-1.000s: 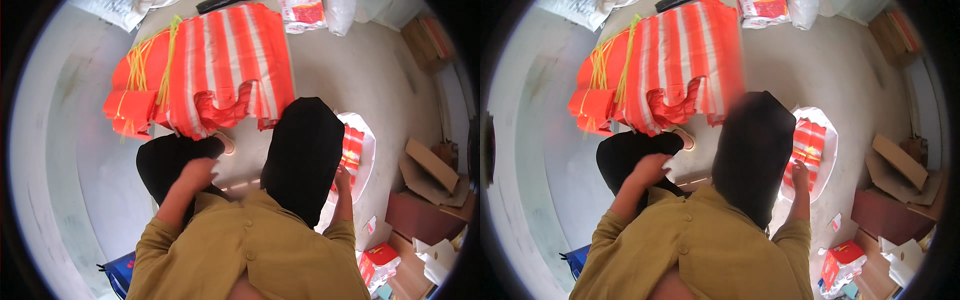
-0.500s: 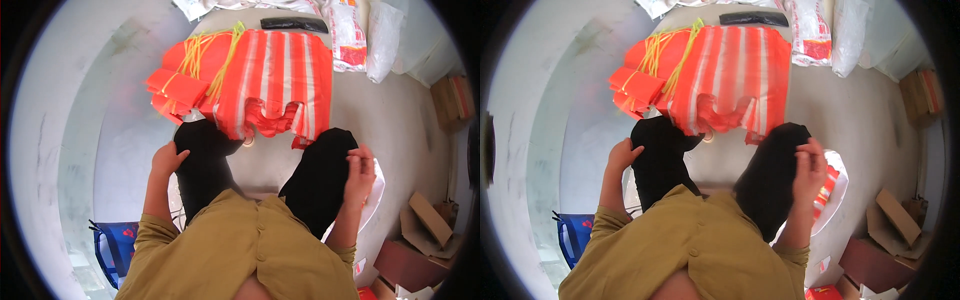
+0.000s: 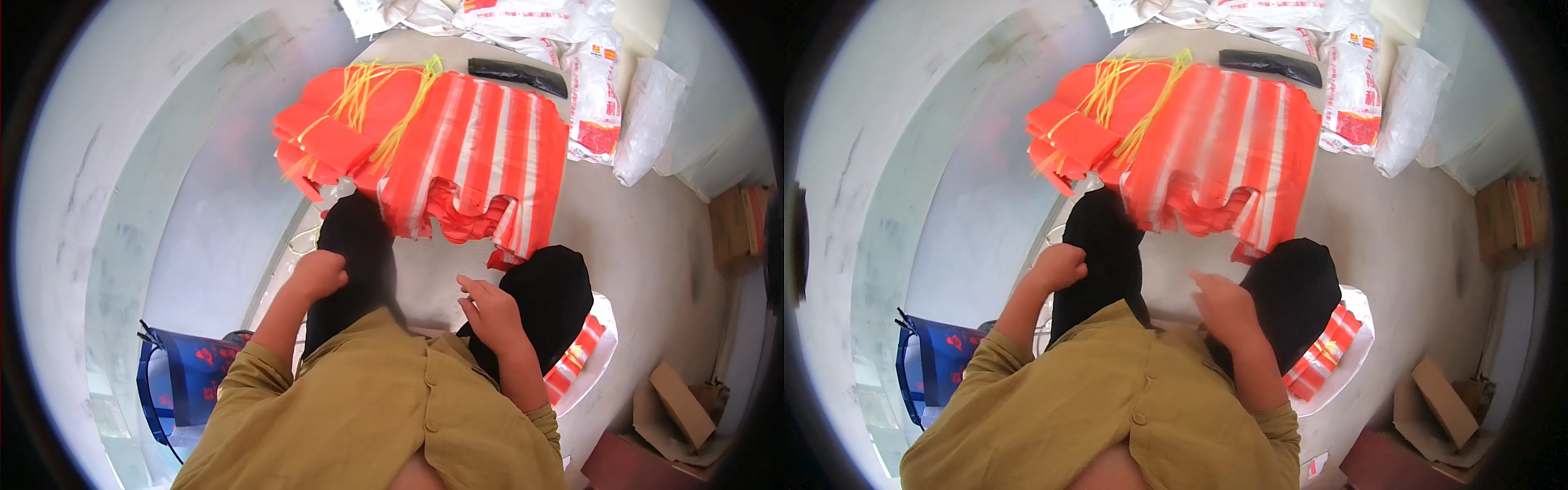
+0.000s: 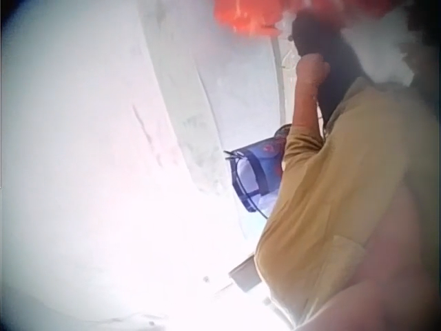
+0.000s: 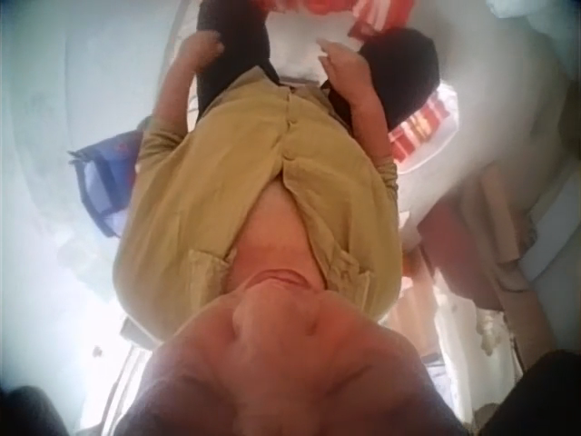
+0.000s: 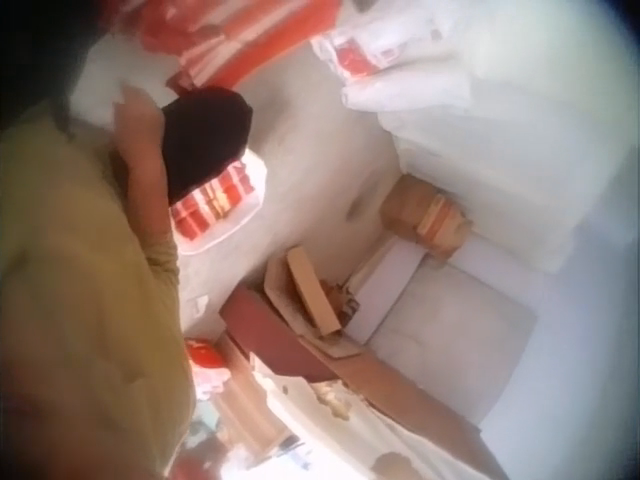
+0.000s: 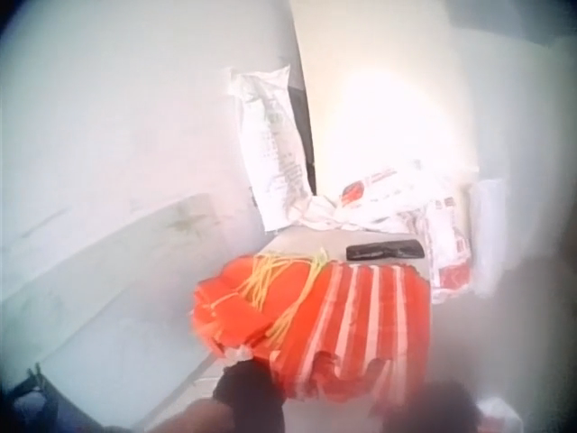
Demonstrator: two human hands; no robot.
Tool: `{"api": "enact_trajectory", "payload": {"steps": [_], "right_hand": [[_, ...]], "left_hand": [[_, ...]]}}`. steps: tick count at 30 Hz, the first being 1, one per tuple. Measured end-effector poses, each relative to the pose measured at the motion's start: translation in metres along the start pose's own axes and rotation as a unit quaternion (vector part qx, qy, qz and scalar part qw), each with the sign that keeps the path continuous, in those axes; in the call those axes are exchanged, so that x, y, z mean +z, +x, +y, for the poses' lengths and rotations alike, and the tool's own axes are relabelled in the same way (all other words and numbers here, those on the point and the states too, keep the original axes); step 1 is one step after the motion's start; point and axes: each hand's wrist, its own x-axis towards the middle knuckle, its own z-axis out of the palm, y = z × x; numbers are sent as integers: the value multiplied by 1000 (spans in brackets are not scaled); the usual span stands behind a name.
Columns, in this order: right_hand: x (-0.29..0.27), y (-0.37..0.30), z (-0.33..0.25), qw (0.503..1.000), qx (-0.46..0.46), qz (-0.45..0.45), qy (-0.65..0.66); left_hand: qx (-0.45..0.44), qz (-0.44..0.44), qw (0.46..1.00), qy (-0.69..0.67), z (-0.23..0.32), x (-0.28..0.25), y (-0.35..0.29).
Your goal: The person folds red and white striped plastic sheets and ties them with yellow string. The person places the finished bundles into a white bag. The person repeats this process for multiple sheets.
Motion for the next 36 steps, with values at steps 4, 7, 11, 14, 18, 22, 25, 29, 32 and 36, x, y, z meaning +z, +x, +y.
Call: {"api": "enact_trajectory", "payload": {"steps": [4,7,11,14,18,22,25,29,32,36], "right_hand": [[11,1,-4,1000,12,-27,-10],[17,1,-7,997,5,-63,-31],[22,-4,-3,995,15,-85,-47],[25,-2,-7,996,13,-72,-58],[29,8,-5,995,11,-84,-61],[33,15,-3,993,5,-92,-70],[35,17,-4,993,20,-101,-66],[39,19,-2,989,31,-123,-71],[45,23,0,989,27,-124,-72],[52,32,-2,987,36,-131,-80]], "left_hand": [[75,-57,996,4,42,8,-27],[102,-25,994,-32,34,13,-30],[109,114,981,-115,22,17,-26],[148,222,962,-62,15,38,-18],[160,217,961,-63,6,50,-6],[117,65,962,-238,9,21,-16],[140,-64,967,-203,8,-7,-13],[128,23,959,-253,2,18,0],[50,160,960,-222,1,12,7],[16,222,950,-219,-20,34,27]]}}
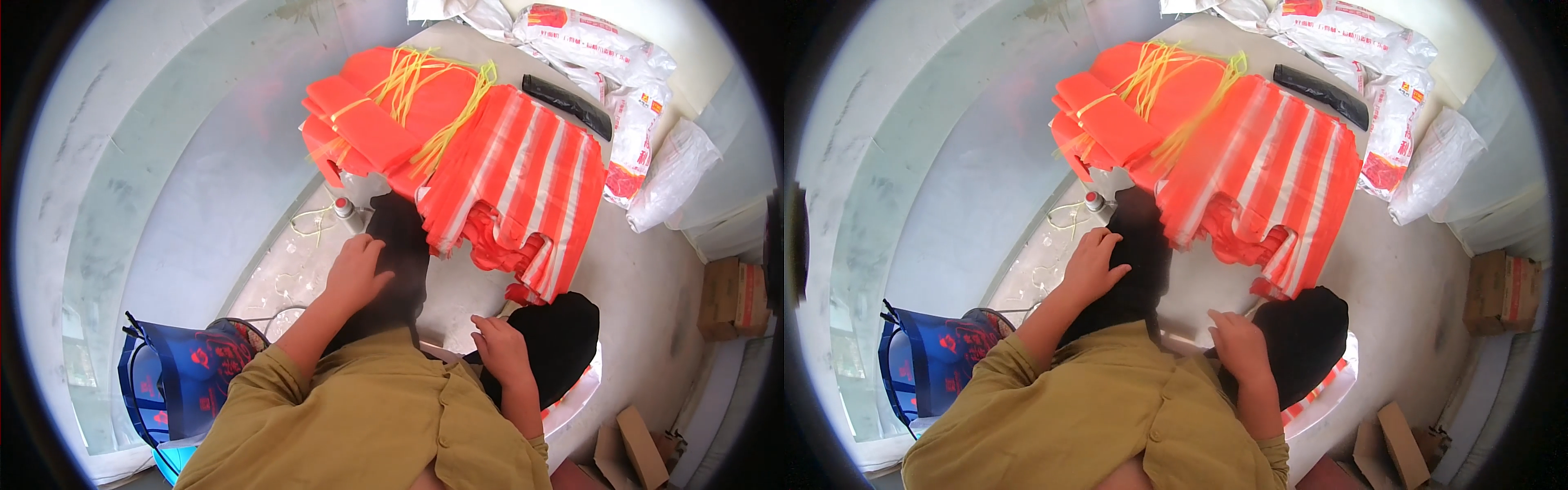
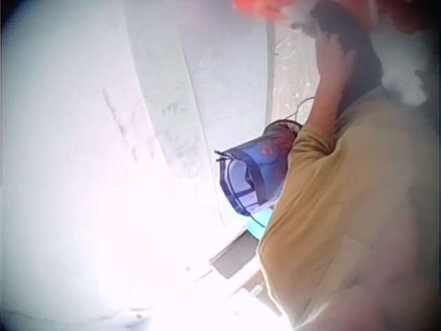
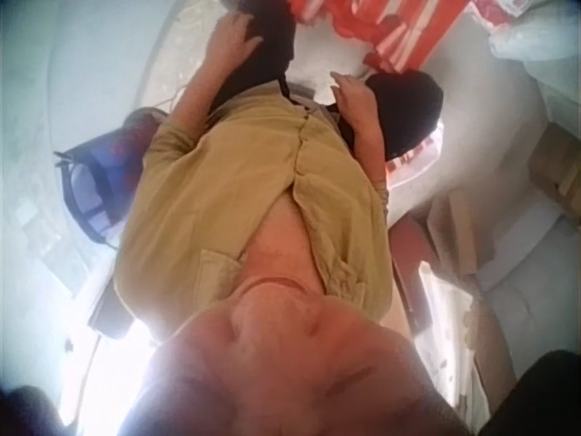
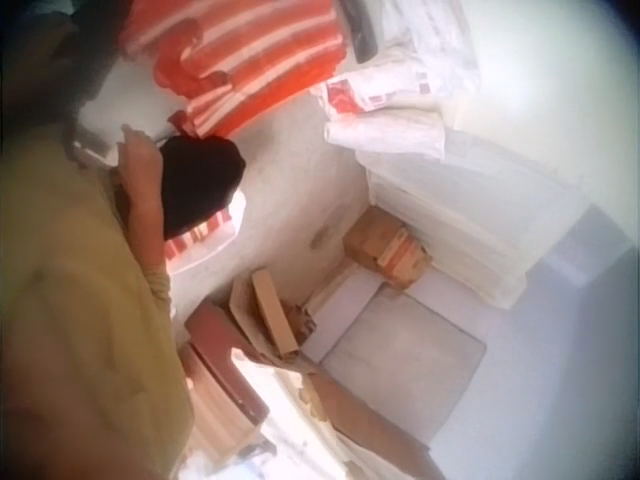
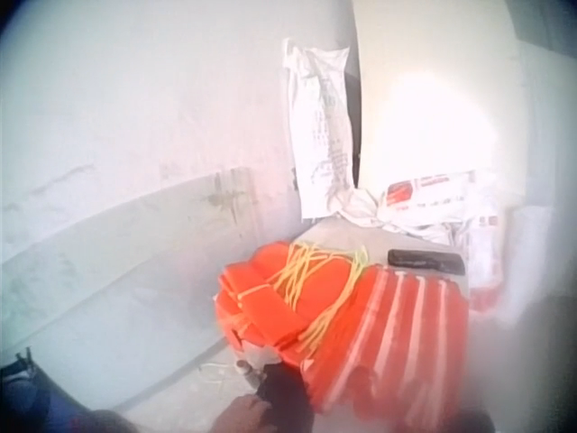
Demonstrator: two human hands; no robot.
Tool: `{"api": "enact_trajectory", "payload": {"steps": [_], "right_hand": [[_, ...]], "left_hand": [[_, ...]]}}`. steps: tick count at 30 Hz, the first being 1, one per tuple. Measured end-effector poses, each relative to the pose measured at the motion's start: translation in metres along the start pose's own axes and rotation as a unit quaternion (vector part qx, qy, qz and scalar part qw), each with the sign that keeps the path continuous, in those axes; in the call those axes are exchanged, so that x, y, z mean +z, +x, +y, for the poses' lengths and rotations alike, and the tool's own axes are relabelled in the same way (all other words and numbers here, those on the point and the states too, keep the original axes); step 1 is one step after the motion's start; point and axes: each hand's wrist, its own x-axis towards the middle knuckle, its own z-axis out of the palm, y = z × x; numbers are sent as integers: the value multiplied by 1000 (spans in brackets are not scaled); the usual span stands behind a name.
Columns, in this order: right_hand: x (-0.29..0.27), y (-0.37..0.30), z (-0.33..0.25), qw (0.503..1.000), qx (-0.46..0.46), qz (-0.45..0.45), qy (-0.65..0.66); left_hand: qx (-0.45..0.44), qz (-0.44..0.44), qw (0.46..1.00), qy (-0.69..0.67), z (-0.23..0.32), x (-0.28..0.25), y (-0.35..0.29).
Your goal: The person folds red and white striped plastic sheets and ties them with yellow string. The person places the finished bundles into a white bag. The person repeats this process for multiple sheets.
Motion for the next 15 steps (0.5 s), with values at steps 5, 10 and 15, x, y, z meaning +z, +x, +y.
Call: {"api": "enact_trajectory", "payload": {"steps": [5,10,15], "right_hand": [[5,5,2,1000,9,-6,-11],[6,9,2,999,25,-26,-18],[9,14,4,999,30,-31,-22]], "left_hand": [[-5,-3,1000,-25,-10,8,18],[-48,8,998,-45,-53,15,75],[-5,-10,999,-33,-67,13,115]]}}
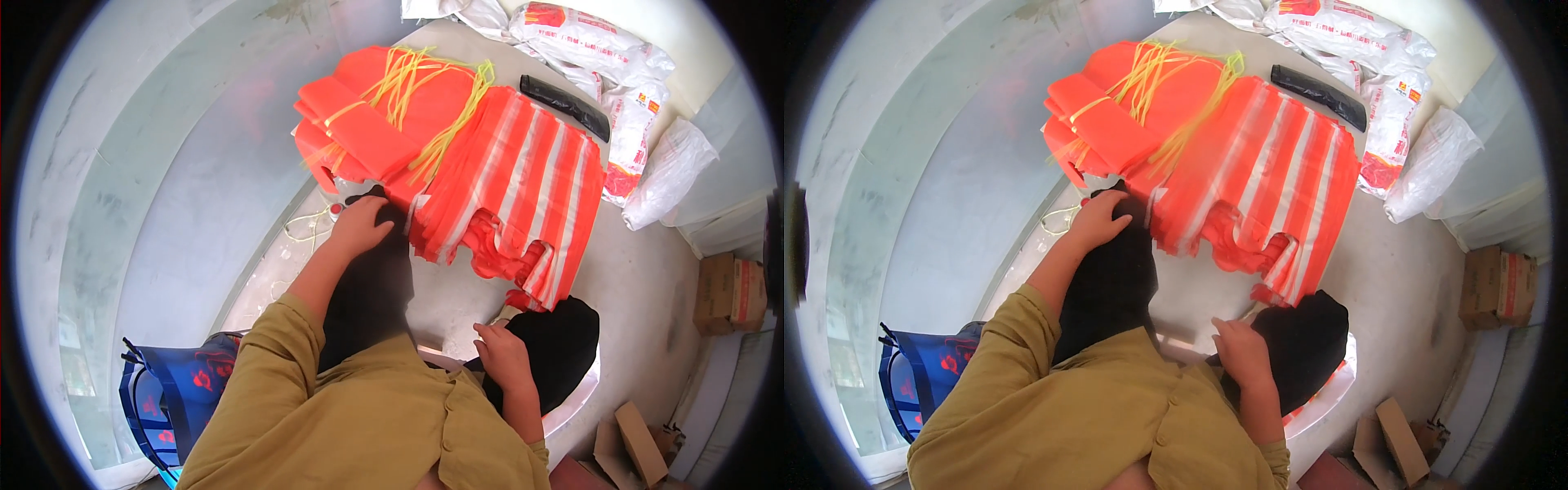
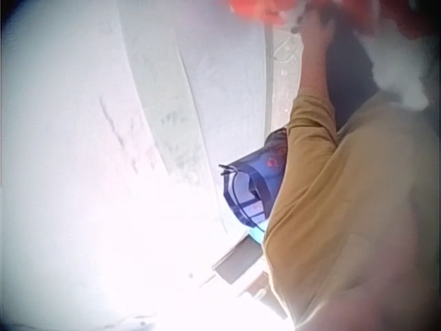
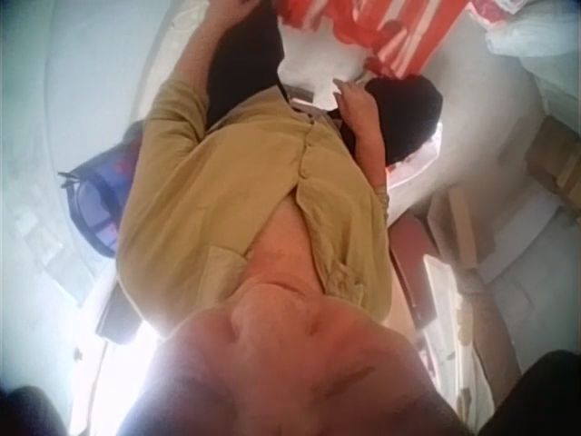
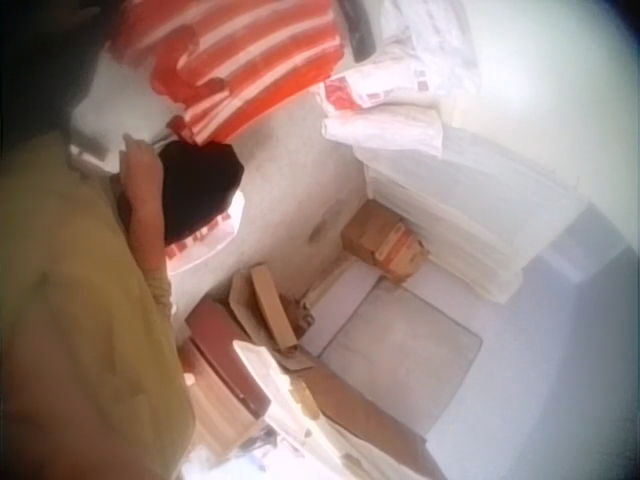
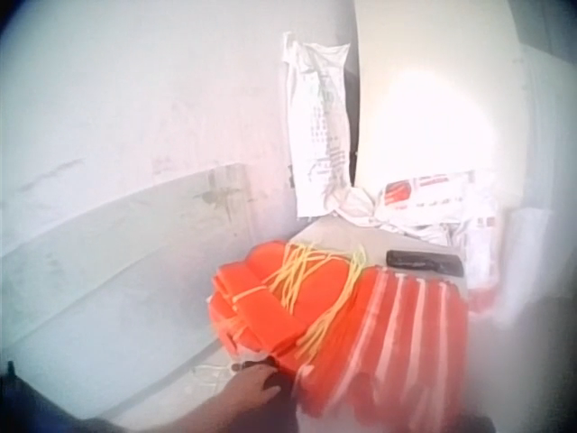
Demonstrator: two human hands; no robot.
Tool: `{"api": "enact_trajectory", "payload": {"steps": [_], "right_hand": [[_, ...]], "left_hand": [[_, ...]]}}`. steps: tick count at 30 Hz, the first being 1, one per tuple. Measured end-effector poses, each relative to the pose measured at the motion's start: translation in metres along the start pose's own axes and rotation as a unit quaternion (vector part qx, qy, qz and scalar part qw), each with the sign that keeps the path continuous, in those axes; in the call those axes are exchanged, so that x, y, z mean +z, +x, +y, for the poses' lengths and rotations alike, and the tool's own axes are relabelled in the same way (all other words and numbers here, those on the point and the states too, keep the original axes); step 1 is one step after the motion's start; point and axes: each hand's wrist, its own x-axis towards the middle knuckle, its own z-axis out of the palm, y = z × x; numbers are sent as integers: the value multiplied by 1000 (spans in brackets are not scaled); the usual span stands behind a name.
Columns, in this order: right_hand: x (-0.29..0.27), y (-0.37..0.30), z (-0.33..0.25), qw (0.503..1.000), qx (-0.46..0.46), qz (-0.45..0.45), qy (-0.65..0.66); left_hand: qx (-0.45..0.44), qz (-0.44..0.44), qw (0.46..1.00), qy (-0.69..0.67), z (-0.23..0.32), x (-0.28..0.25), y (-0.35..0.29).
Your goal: The person folds red and white striped plastic sheets and ties them with yellow string. The person places the finished bundles into a white bag. The person repeats this process for multiple sheets.
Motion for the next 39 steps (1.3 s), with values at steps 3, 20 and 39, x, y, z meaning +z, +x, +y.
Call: {"api": "enact_trajectory", "payload": {"steps": [3,20,39], "right_hand": [[3,4,3,1000,13,-7,-7],[16,73,19,995,83,-37,-44],[-5,151,103,963,201,-177,-33]], "left_hand": [[133,-92,987,20,26,-17,14],[-411,109,870,-250,-249,128,39],[-370,171,893,-193,-335,290,175]]}}
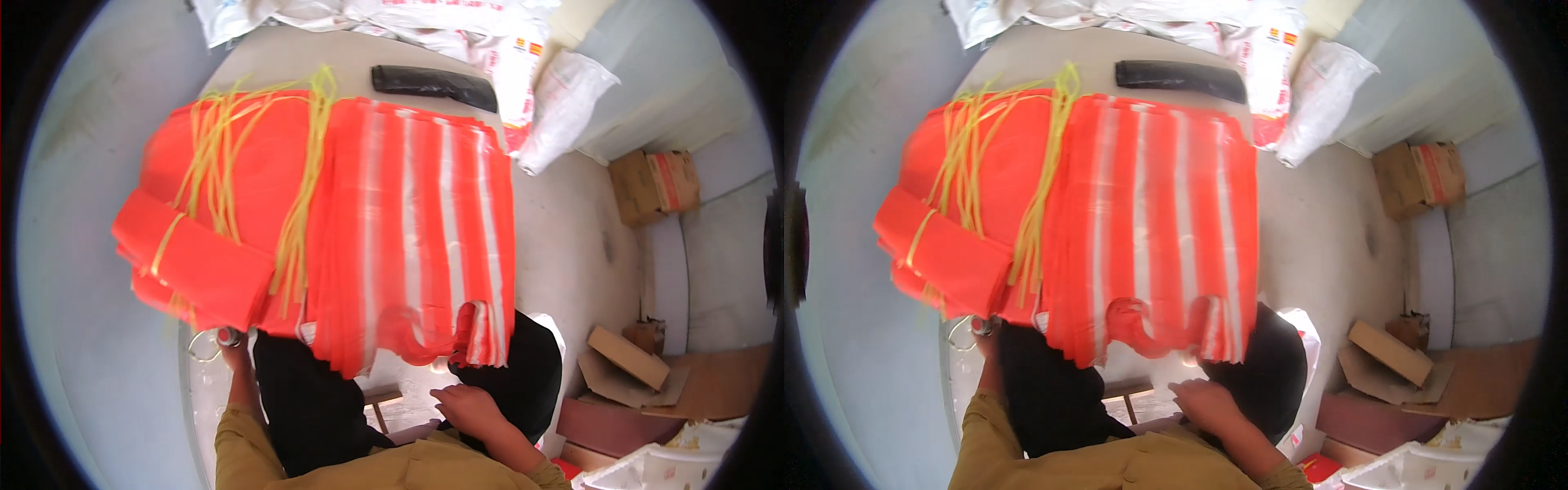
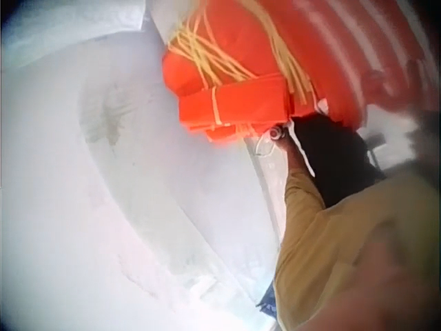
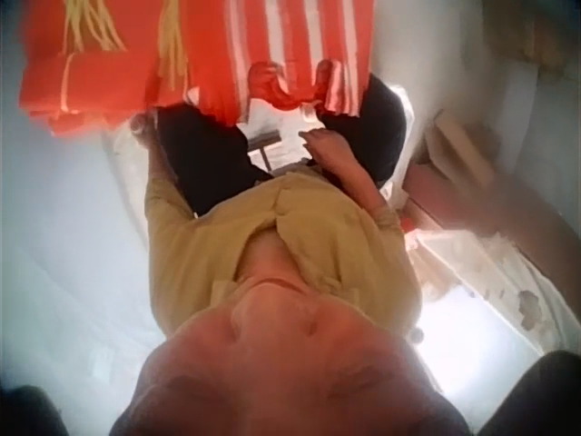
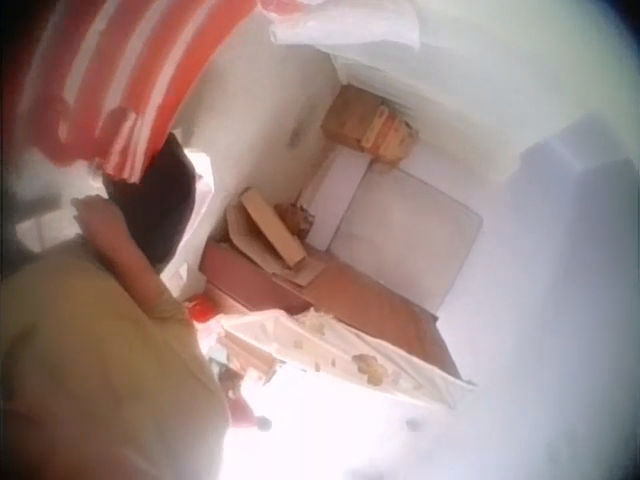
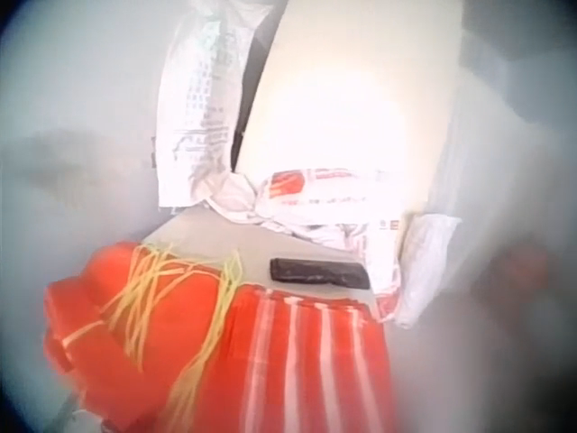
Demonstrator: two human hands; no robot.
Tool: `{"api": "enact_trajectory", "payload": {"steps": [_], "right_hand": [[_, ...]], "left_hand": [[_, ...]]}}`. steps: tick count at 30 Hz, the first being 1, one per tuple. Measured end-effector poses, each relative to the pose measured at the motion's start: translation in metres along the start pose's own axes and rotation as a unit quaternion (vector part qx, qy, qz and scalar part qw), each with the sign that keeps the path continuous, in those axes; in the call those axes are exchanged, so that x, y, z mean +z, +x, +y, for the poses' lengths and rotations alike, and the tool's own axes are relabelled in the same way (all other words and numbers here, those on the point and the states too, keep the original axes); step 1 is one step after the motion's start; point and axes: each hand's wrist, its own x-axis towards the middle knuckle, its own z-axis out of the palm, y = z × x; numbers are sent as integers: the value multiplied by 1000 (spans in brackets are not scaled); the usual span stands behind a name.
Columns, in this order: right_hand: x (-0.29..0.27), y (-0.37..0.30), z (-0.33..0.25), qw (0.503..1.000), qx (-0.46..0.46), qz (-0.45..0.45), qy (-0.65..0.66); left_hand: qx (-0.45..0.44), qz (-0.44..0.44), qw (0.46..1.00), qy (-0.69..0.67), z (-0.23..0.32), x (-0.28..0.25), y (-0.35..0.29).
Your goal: The person folds red and white striped plastic sheets and ties them with yellow string. The person places the finished bundles into a white bag. The person repeats this process for multiple sheets.
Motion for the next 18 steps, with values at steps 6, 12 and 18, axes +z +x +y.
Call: {"api": "enact_trajectory", "payload": {"steps": [6,12,18], "right_hand": [[10,14,9,999,-15,27,-13],[18,37,12,1000,-17,21,-13],[17,12,1,999,-21,28,-12]], "left_hand": [[-3,-47,997,-67,-53,7,34],[56,-32,998,-24,-77,9,72],[74,-17,994,-80,-33,-11,20]]}}
